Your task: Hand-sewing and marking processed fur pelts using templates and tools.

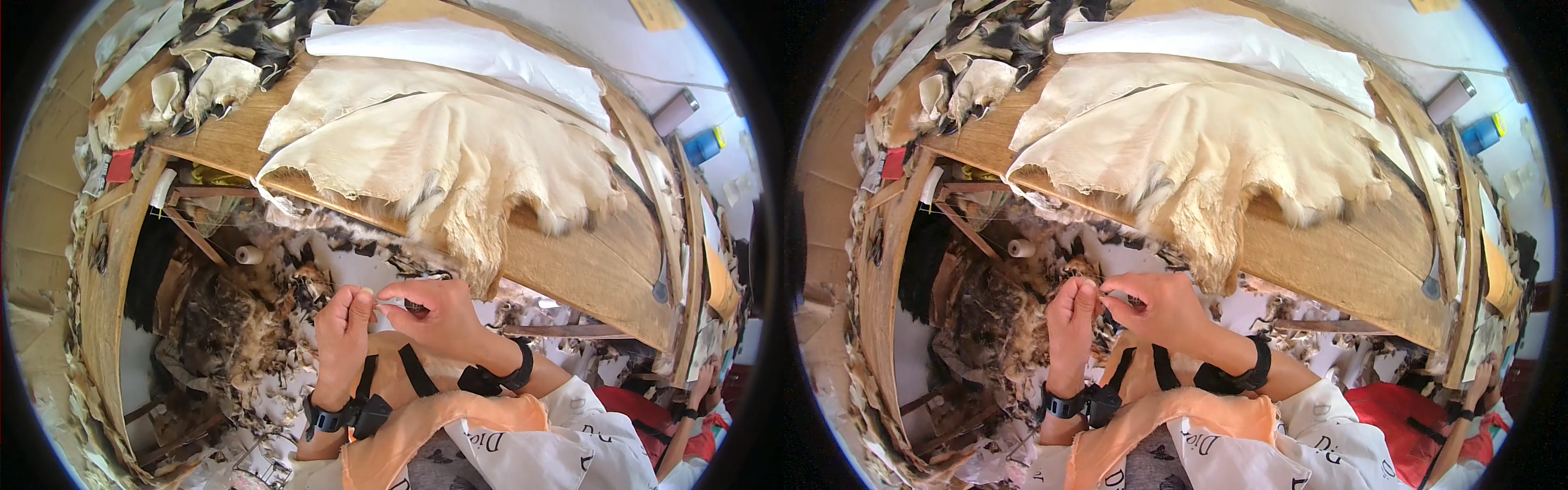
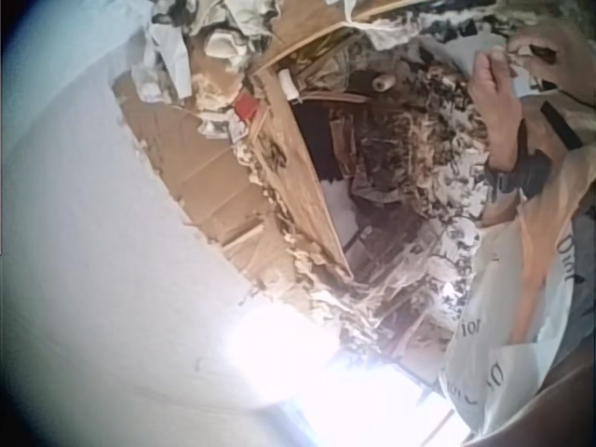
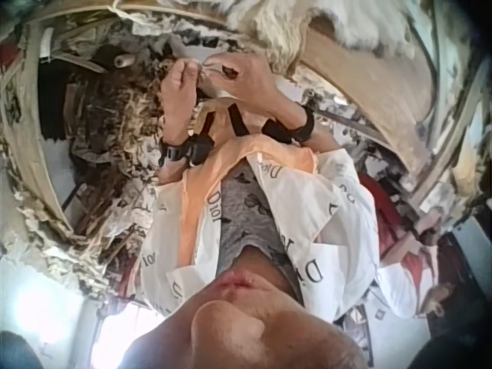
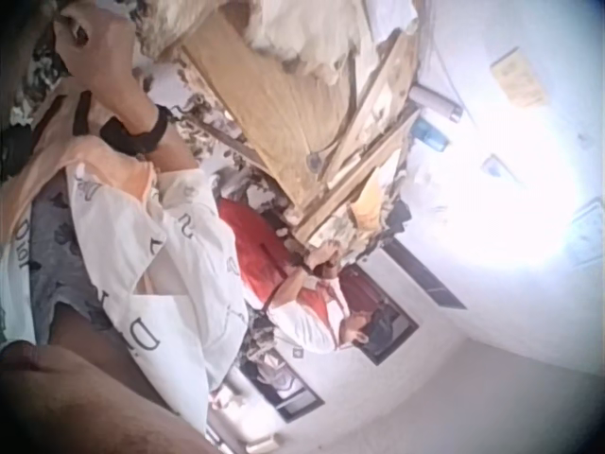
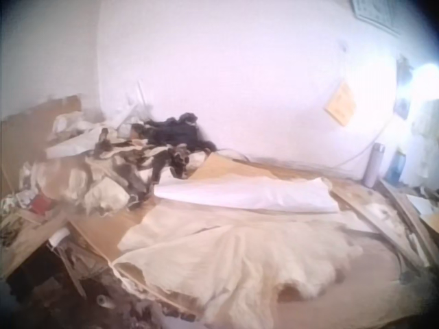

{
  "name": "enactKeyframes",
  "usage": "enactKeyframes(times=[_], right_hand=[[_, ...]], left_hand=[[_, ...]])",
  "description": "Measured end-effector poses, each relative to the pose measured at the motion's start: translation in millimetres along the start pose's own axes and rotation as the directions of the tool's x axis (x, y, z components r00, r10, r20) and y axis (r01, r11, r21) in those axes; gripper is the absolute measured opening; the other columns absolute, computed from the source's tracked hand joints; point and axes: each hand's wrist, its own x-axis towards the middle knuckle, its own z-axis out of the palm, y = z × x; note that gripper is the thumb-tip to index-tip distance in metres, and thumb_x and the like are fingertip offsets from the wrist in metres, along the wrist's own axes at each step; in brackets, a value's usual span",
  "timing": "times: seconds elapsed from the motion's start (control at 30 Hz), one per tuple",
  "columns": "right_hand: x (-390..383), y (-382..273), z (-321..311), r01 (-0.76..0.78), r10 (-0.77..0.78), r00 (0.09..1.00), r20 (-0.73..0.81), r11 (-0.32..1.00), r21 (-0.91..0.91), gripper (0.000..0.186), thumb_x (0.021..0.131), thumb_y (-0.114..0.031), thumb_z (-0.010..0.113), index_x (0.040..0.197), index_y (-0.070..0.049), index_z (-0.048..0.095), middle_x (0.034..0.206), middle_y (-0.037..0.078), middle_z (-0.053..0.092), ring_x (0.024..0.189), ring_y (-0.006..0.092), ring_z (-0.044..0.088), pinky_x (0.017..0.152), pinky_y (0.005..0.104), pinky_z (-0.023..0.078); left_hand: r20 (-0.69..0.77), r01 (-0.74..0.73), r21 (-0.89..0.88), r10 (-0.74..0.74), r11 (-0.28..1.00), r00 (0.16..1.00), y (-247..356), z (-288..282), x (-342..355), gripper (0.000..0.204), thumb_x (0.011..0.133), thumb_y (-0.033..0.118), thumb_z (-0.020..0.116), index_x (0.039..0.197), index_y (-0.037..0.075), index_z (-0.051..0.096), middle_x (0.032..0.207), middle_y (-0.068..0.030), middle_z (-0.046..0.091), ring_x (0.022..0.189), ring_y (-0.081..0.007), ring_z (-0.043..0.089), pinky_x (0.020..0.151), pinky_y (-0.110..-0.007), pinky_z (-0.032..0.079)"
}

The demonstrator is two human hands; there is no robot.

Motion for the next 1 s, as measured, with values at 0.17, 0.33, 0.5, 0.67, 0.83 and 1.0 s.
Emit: enactKeyframes(times=[0.17,0.33,0.5,0.67,0.83,1.0], right_hand=[[-1.8,-2.2,1.5,0.222,-0.233,0.965,-0.121,0.97,-0.098,0.013,0.073,-0.01,0.069,0.085,-0.008,0.067,0.06,0.008,0.059,0.051,0.0242,0.058,0.046,0.0313,0.045],[-2.1,-9.3,-4.1,0.258,-0.272,0.957,-0.101,0.956,-0.138,0.012,0.072,-0.008,0.07,0.083,-0.008,0.067,0.06,0.007,0.06,0.05,0.0212,0.058,0.045,0.0297,0.045],[-1.5,-7.5,-10.9,0.211,-0.226,0.959,-0.169,0.972,-0.1,0.014,0.069,-0.003,0.07,0.082,-0.009,0.067,0.058,0.005,0.058,0.048,0.0193,0.056,0.043,0.0296,0.043],[1.2,-18.6,-13.4,0.303,-0.332,0.928,-0.167,0.936,-0.179,0.017,0.066,-0.003,0.071,0.081,-0.011,0.067,0.059,0.004,0.054,0.049,0.0187,0.053,0.043,0.0297,0.041],[2.8,-23.1,-6.9,0.36,-0.415,0.881,-0.228,0.9,-0.244,0.023,0.062,0.0,0.072,0.082,-0.008,0.065,0.063,0.004,0.046,0.051,0.0187,0.047,0.044,0.0294,0.038],[1.6,-16.3,-4.1,0.419,-0.48,0.85,-0.216,0.866,-0.275,0.025,0.062,0.001,0.072,0.084,-0.006,0.063,0.064,0.004,0.045,0.051,0.0188,0.046,0.044,0.0295,0.037]], left_hand=[[-0.049,-0.177,0.197,0.19,0.964,0.981,12.4,-0.2,-0.5,0.025,0.091,0.016,0.053,0.072,0.0,0.053,0.055,-0.006,0.046,0.048,-0.0124,0.041,0.046,-0.028,0.033],[-0.072,-0.319,0.347,0.365,0.882,0.928,17.9,2.3,-3.5,0.023,0.089,0.01,0.054,0.069,0.0,0.05,0.055,-0.0095,0.043,0.046,-0.0167,0.039,0.045,-0.03,0.031],[-0.234,-0.18,0.263,0.244,0.948,0.941,16.2,-8.8,-4.7,0.024,0.089,0.012,0.055,0.069,0.0,0.051,0.063,-0.0064,0.051,0.052,-0.0127,0.042,0.047,-0.027,0.034],[-0.079,-0.211,-0.019,0.209,0.977,0.975,16.8,-1.1,-7.4,0.01,0.088,0.009,0.057,0.089,0.0,0.063,0.072,-0.0056,0.057,0.061,-0.0109,0.051,0.055,-0.023,0.041],[0.032,-0.252,-0.125,0.258,0.96,0.966,22.5,1.9,-10.8,0.023,0.085,0.003,0.059,0.107,0.005,0.065,0.081,-0.0076,0.064,0.069,-0.0113,0.058,0.062,-0.023,0.047],[0.061,-0.18,-0.085,0.185,0.98,0.981,26.9,-0.6,-16.2,0.023,0.084,0.004,0.061,0.106,0.006,0.066,0.081,-0.0082,0.065,0.068,-0.0112,0.058,0.06,-0.024,0.046]])
